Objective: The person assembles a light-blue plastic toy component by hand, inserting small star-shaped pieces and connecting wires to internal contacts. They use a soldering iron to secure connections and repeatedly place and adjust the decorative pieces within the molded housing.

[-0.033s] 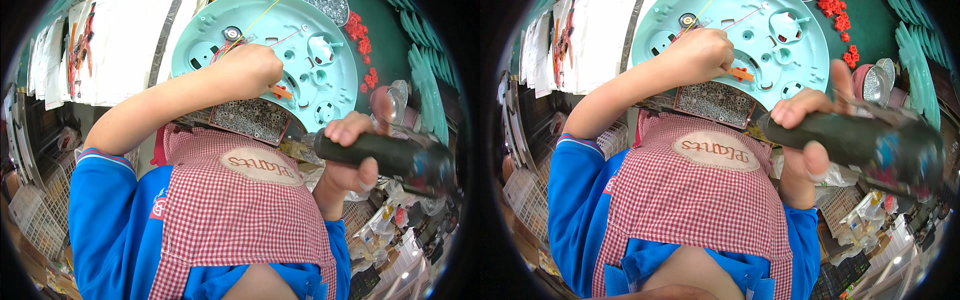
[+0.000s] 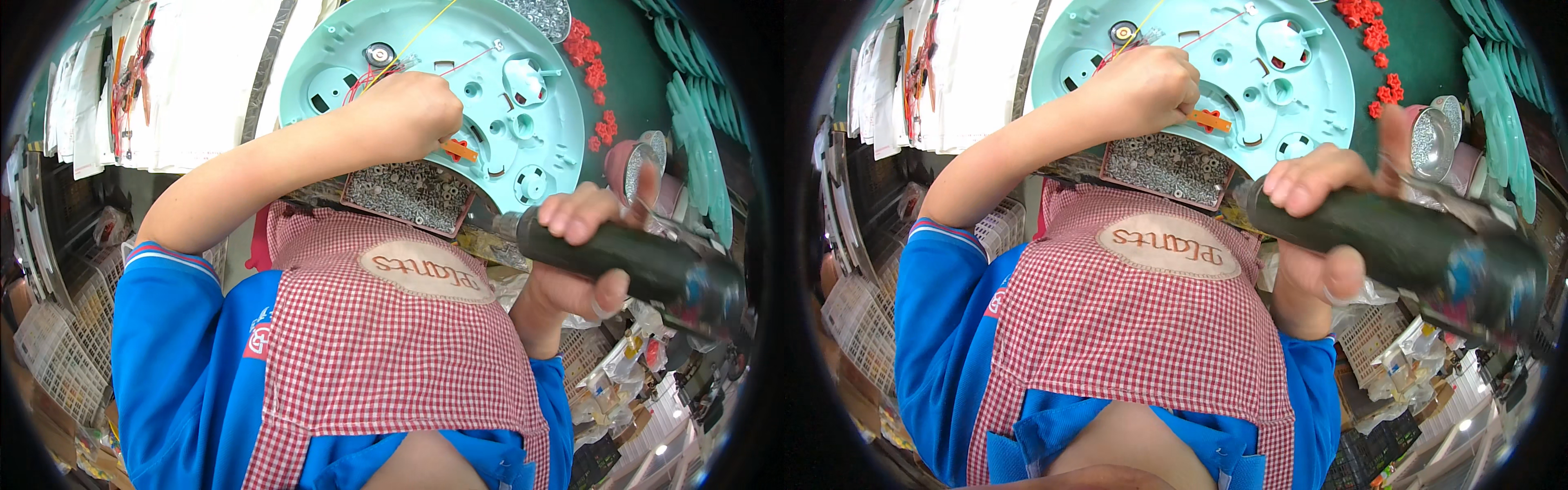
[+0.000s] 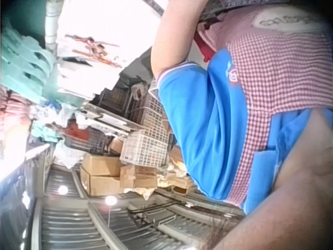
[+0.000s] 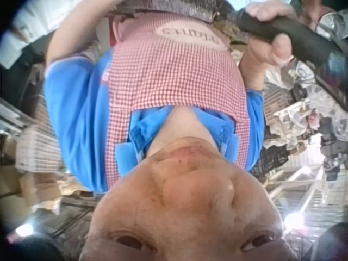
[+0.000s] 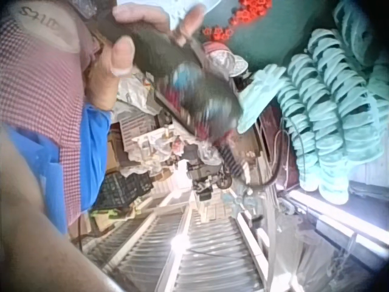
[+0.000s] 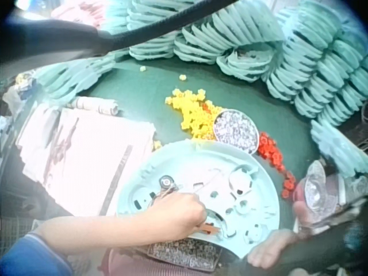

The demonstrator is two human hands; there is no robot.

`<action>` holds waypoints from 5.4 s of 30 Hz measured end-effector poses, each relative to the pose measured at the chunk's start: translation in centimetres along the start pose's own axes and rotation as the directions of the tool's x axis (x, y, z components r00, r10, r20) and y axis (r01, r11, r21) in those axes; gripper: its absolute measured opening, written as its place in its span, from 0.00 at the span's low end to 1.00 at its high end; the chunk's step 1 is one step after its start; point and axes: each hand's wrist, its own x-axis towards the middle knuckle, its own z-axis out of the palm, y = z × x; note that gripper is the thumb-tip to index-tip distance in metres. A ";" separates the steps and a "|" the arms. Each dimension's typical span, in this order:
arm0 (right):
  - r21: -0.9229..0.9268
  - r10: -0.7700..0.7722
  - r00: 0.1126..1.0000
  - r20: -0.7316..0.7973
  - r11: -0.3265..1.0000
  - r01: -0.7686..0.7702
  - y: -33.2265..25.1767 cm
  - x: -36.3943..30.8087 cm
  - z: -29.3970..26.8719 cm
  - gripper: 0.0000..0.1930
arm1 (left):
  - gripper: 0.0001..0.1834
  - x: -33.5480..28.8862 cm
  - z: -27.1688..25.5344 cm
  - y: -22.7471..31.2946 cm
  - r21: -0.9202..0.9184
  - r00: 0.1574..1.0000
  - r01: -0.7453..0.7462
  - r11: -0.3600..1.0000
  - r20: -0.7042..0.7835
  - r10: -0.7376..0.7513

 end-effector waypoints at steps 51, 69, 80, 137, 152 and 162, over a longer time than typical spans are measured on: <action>-0.265 0.115 0.993 0.006 0.958 -0.109 6.1 3.0 4.2 0.41 | 0.04 -5.6 -0.5 -0.9 -0.078 0.915 -0.018 0.997 -0.404 -0.015; -0.061 -0.103 0.989 0.109 0.992 0.110 6.1 4.2 3.3 0.57 | 0.05 -5.8 -0.8 -0.4 -0.061 0.891 0.020 0.998 -0.452 -0.046; -0.010 -0.117 0.993 -0.034 0.993 0.116 3.6 3.4 2.6 0.51 | 0.11 -4.7 -0.7 1.6 0.033 0.888 -0.042 0.999 -0.457 0.053; -0.316 -0.519 0.823 -0.229 0.840 0.442 3.0 13.0 -12.5 0.36 | 0.08 8.4 0.5 1.4 -0.046 0.919 -0.371 0.927 -0.161 0.360; -0.311 -0.464 0.873 -0.147 0.860 0.405 5.8 16.1 -12.1 0.35 | 0.05 14.3 -4.5 -1.3 0.272 0.927 0.122 0.955 -0.375 -0.012; -0.218 -0.512 0.853 -0.100 0.848 0.484 3.7 14.1 -11.1 0.36 | 0.04 14.7 -3.8 -1.9 0.248 0.786 -0.118 0.962 -0.568 0.243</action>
